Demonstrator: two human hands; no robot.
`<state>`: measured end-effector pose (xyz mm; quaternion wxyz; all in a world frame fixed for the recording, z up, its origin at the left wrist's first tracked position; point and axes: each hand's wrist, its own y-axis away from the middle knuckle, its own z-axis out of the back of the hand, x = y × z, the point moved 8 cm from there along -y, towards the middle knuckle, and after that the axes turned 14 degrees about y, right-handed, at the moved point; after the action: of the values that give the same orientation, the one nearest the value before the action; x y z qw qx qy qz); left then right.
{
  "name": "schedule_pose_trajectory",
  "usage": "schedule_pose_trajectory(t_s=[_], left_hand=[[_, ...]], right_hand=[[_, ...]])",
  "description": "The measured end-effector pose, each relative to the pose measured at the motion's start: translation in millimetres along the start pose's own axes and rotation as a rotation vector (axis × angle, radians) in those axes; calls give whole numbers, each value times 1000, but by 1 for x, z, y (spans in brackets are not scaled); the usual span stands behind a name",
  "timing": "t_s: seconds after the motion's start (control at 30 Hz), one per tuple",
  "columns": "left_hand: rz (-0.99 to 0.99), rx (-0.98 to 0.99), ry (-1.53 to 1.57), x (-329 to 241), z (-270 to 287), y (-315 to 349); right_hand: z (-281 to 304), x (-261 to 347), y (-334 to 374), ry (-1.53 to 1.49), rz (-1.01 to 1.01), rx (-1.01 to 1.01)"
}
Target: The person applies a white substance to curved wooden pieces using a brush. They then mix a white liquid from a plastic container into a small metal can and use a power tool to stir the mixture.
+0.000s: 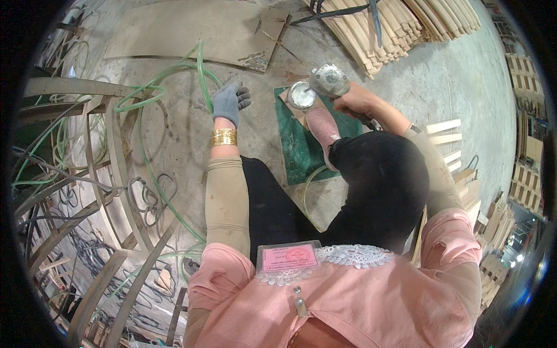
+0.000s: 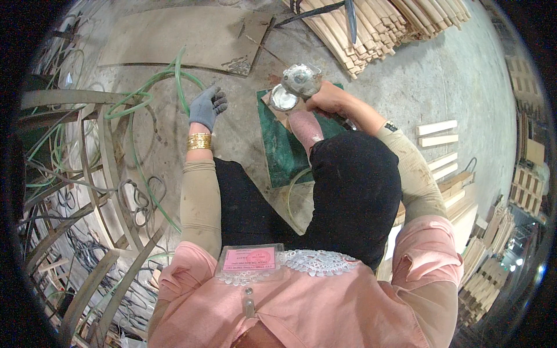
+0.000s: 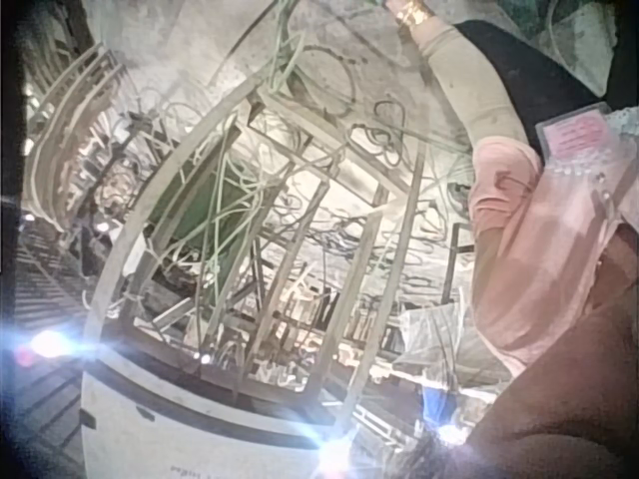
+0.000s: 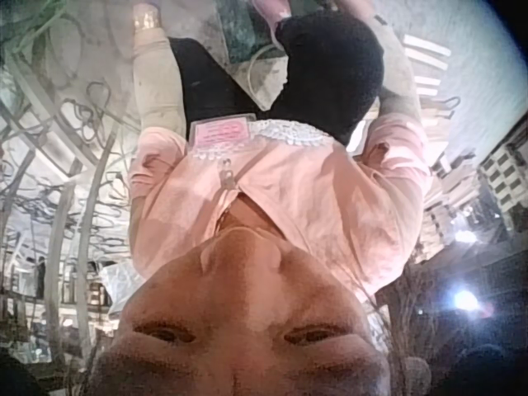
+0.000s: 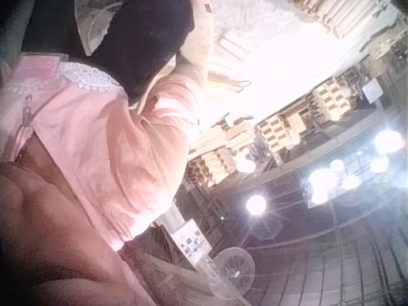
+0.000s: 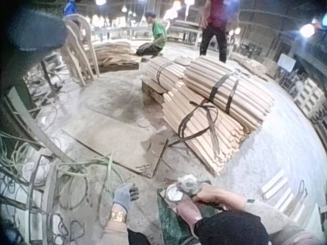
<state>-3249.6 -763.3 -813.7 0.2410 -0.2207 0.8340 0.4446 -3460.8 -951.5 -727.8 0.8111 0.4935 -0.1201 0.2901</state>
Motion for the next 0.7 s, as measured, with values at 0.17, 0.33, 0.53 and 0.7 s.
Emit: schedule_pose_trajectory(t_s=[0.17, 0.33, 0.53, 0.7], left_hand=[[7, -1, -10, 0, 1, 0], [14, 5, -28, 3, -3, -1], [2, 31, -35, 3, -5, -4], [-4, 23, -30, 2, -2, -2]], right_hand=[[-3, 20, 6, -36, 92, 21], [-7, 21, 7, -119, 105, 53], [-9, 18, 8, -135, 97, 81], [-11, 20, 13, -112, 82, 101]])
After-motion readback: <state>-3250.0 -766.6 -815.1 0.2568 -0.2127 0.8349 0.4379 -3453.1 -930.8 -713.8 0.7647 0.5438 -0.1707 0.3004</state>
